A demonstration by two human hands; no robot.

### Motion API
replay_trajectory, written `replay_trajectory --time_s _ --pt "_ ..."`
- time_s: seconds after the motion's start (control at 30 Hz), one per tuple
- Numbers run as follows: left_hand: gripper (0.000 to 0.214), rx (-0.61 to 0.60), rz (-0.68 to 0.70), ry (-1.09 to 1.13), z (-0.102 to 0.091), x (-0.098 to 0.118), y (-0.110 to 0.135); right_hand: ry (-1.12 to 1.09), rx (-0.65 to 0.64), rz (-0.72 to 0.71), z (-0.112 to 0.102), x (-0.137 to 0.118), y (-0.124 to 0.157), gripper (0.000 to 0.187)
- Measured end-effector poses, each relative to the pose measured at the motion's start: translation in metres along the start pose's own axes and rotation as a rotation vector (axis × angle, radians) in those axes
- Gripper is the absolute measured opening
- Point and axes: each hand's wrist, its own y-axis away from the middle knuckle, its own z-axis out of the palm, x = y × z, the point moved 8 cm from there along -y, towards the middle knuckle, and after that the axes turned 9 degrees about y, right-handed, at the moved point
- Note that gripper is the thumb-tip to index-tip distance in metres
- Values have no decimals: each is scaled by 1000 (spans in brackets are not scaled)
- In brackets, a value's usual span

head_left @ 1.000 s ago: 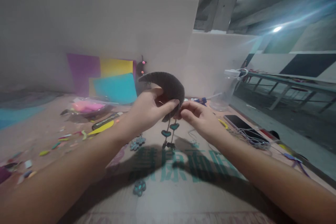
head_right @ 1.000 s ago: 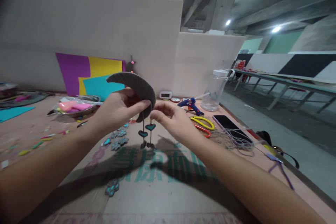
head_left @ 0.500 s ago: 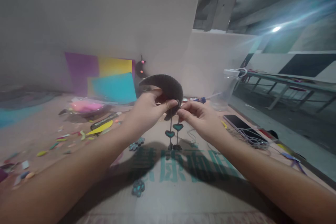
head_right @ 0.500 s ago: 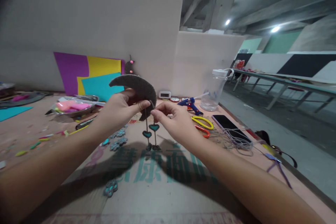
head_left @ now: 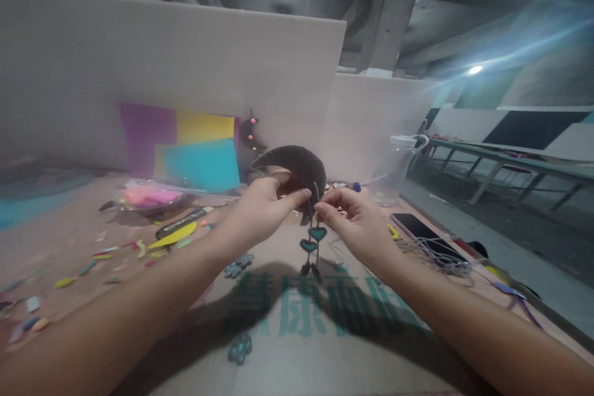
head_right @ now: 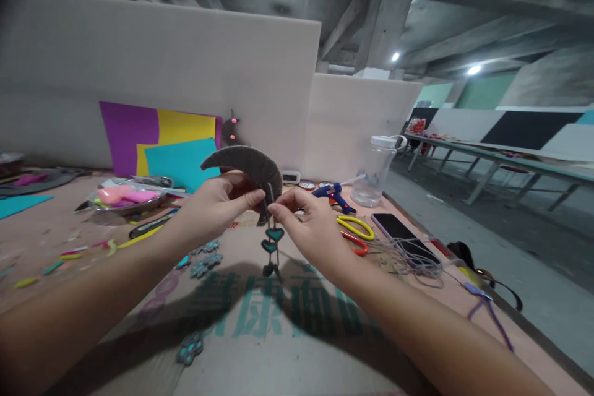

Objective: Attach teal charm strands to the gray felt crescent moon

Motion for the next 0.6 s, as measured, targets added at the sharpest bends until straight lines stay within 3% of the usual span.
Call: replay_trajectory --time_s 0.23,0.37,0.6 --pt "20 0 28 -194 1 5 4 191 80 -137 -7 -15 0 18" --pt "24 22 -14 -187 1 4 8 227 125 -217 -10 -20 3 17" --pt "37 69 -75 -158 2 2 15 178 91 -188 -7 -18 5 18"
